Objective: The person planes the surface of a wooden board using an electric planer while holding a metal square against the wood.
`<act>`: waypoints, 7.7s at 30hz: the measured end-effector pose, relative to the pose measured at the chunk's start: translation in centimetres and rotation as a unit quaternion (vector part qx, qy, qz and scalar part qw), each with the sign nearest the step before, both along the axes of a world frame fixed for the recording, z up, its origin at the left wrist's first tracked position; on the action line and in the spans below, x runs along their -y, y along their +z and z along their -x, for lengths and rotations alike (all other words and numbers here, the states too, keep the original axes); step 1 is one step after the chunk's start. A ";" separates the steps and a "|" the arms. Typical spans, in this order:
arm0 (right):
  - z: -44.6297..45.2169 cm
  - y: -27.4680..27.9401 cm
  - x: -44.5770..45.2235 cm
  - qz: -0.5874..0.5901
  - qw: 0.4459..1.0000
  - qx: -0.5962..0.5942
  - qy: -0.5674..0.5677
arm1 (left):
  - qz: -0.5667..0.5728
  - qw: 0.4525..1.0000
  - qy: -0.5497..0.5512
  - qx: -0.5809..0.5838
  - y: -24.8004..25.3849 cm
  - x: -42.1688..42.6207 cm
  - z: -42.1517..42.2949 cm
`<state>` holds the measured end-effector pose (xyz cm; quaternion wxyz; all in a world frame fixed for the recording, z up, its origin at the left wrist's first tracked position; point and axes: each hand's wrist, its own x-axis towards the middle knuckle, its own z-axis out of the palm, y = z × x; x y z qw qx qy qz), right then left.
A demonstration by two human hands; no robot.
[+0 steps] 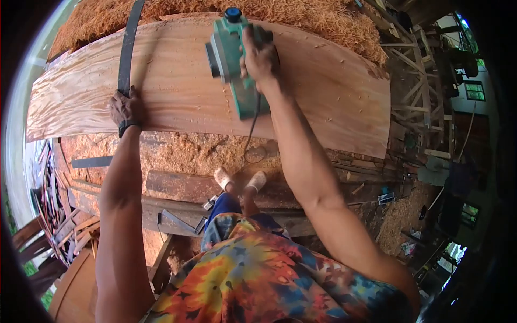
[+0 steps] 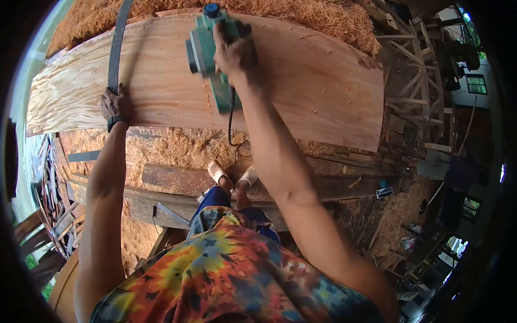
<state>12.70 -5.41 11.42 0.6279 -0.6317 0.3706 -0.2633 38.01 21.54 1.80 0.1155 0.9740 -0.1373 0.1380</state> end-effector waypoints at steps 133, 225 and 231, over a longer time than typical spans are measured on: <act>32.2 5.6 13.2 -0.032 0.990 -0.102 -0.095 | 0.079 0.995 -0.042 -0.047 -0.2 -2.1 3.6; 42.4 3.7 15.8 0.065 0.996 -0.065 0.022 | -0.114 0.975 -0.032 -0.187 8.2 4.7 4.6; 42.7 3.3 15.9 0.060 0.996 -0.055 0.019 | -0.137 0.972 -0.039 -0.185 6.9 4.0 4.0</act>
